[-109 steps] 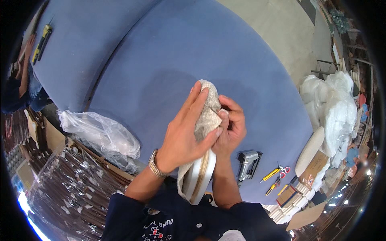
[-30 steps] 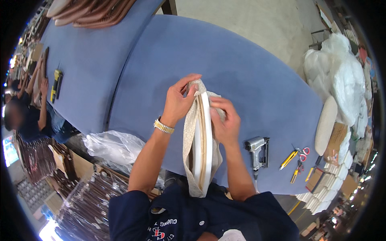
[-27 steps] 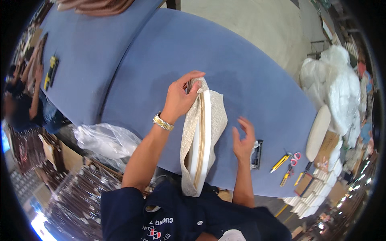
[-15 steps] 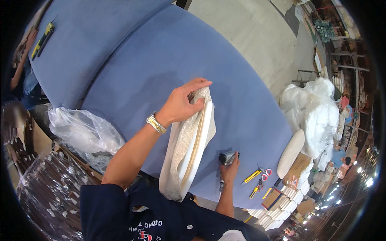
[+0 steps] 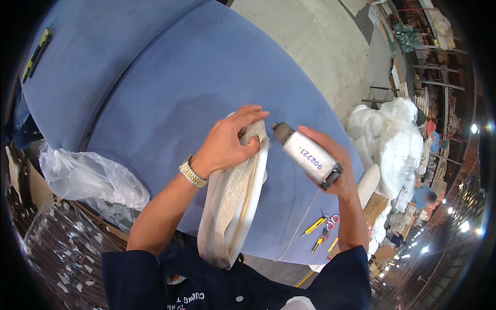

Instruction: The person staples fabric onto cushion cores using a pneumatic staple gun, then trims excess fabric with a utility knife. They repeat this process on multiple cushion pieces, folding and aligning the fabric before stapling and cutting.

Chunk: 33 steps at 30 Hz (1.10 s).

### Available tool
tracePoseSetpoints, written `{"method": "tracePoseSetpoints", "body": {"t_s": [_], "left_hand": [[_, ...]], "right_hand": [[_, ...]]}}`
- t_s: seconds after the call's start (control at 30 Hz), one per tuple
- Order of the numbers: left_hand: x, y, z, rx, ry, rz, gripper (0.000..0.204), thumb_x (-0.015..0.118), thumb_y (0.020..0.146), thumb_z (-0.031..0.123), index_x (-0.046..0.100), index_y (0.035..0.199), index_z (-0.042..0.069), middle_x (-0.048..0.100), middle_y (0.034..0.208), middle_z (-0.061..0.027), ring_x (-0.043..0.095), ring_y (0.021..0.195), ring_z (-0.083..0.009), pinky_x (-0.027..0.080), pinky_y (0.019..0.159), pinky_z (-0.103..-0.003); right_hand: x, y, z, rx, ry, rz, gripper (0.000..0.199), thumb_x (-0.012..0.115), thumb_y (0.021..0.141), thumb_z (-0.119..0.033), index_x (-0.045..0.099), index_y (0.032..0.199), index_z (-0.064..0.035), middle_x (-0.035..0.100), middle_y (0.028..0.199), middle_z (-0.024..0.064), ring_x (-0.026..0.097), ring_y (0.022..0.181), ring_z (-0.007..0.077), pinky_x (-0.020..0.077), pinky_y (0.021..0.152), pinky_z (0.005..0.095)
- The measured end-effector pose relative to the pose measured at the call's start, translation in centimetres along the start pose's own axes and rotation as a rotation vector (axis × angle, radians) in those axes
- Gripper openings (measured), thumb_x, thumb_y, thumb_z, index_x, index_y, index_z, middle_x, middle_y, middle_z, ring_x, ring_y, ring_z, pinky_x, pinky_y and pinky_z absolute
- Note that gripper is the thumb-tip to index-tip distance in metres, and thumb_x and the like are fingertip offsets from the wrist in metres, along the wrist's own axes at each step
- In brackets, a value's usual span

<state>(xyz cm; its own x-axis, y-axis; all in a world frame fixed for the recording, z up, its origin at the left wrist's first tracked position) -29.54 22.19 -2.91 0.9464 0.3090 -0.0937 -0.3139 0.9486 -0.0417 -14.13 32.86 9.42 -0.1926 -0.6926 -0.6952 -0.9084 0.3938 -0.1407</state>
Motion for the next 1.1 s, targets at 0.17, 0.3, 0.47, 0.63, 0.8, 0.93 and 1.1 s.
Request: {"method": "tracePoseSetpoints", "body": {"t_s": [0.17,0.3,0.47,0.63,0.8,0.93,1.1], "left_hand": [[0.0,0.0,-0.4,0.053,0.009,0.005,0.061,0.062,0.079,0.004,0.063,0.14,0.007,0.056,0.149,-0.0203,0.05,0.143,-0.0366,0.044,0.117,-0.044],[-0.2,0.1,-0.4,0.066,0.01,0.005,0.062,0.062,0.078,0.004,0.062,0.14,0.007,0.057,0.148,-0.021,0.051,0.142,-0.0371,0.045,0.116,-0.045],[-0.2,0.1,-0.6,0.054,0.008,0.014,0.062,0.062,0.077,0.005,0.064,0.139,0.008,0.058,0.147,-0.0209,0.052,0.14,-0.038,0.048,0.114,-0.045],[-0.3,0.2,-0.7,0.057,0.01,0.005,0.062,0.061,0.077,0.004,0.065,0.138,0.009,0.058,0.147,-0.0198,0.052,0.141,-0.0383,0.048,0.113,-0.045],[-0.4,0.1,-0.9,0.101,0.027,-0.013,0.063,0.06,0.078,0.005,0.063,0.141,0.01,0.058,0.148,-0.0195,0.05,0.143,-0.0393,0.045,0.115,-0.047],[-0.3,-0.2,-1.1,0.111,-0.005,-0.006,0.066,0.058,0.078,0.005,0.06,0.144,0.011,0.056,0.15,-0.0198,0.047,0.144,-0.0406,0.043,0.117,-0.048],[-0.5,-0.4,-1.7,0.119,-0.037,0.016,0.067,0.058,0.078,0.004,0.059,0.144,0.01,0.055,0.151,-0.0196,0.047,0.145,-0.0404,0.043,0.116,-0.047]], "right_hand": [[1.9,2.0,-1.0,-0.032,-0.058,-0.197,0.084,0.082,0.064,-0.007,0.059,0.145,-0.0109,0.069,0.131,0.0138,0.068,0.117,0.0353,0.054,0.1,0.0402],[2.2,2.3,-0.8,-0.026,-0.045,-0.229,0.086,0.083,0.063,-0.006,0.058,0.146,-0.0123,0.069,0.13,0.0128,0.068,0.115,0.0347,0.0542,0.099,0.0398],[2.3,2.5,-1.1,-0.003,-0.049,-0.258,0.088,0.083,0.063,-0.003,0.058,0.147,-0.0146,0.07,0.127,0.0115,0.069,0.112,0.0338,0.0553,0.097,0.0389],[2.6,2.5,-1.7,0.019,-0.073,-0.265,0.089,0.085,0.063,-0.004,0.057,0.147,-0.0168,0.069,0.127,0.0092,0.069,0.11,0.0322,0.0575,0.093,0.0381],[3.1,2.7,-2.4,0.036,-0.106,-0.235,0.088,0.087,0.064,-0.007,0.058,0.146,-0.0173,0.068,0.127,0.0087,0.07,0.109,0.0313,0.0588,0.091,0.038],[3.5,3.2,-2.0,0.081,-0.126,-0.233,0.08,0.084,0.067,-0.006,0.061,0.143,-0.0104,0.069,0.128,0.0134,0.07,0.111,0.0331,0.0571,0.092,0.037],[4.0,3.4,-2.9,0.018,-0.263,-0.217,0.074,0.082,0.069,-0.012,0.062,0.14,-0.0067,0.07,0.124,0.0158,0.072,0.104,0.0338,0.0585,0.084,0.0372]]}}
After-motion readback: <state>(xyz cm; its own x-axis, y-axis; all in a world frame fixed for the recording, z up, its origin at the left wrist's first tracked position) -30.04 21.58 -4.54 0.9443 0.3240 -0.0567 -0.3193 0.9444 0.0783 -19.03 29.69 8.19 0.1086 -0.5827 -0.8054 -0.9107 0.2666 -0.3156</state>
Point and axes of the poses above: each hand's wrist, its own y-axis towards the middle knuckle, its own x-axis out of the palm, z = x × y, the point moved 7 cm from there along y, towards the middle knuckle
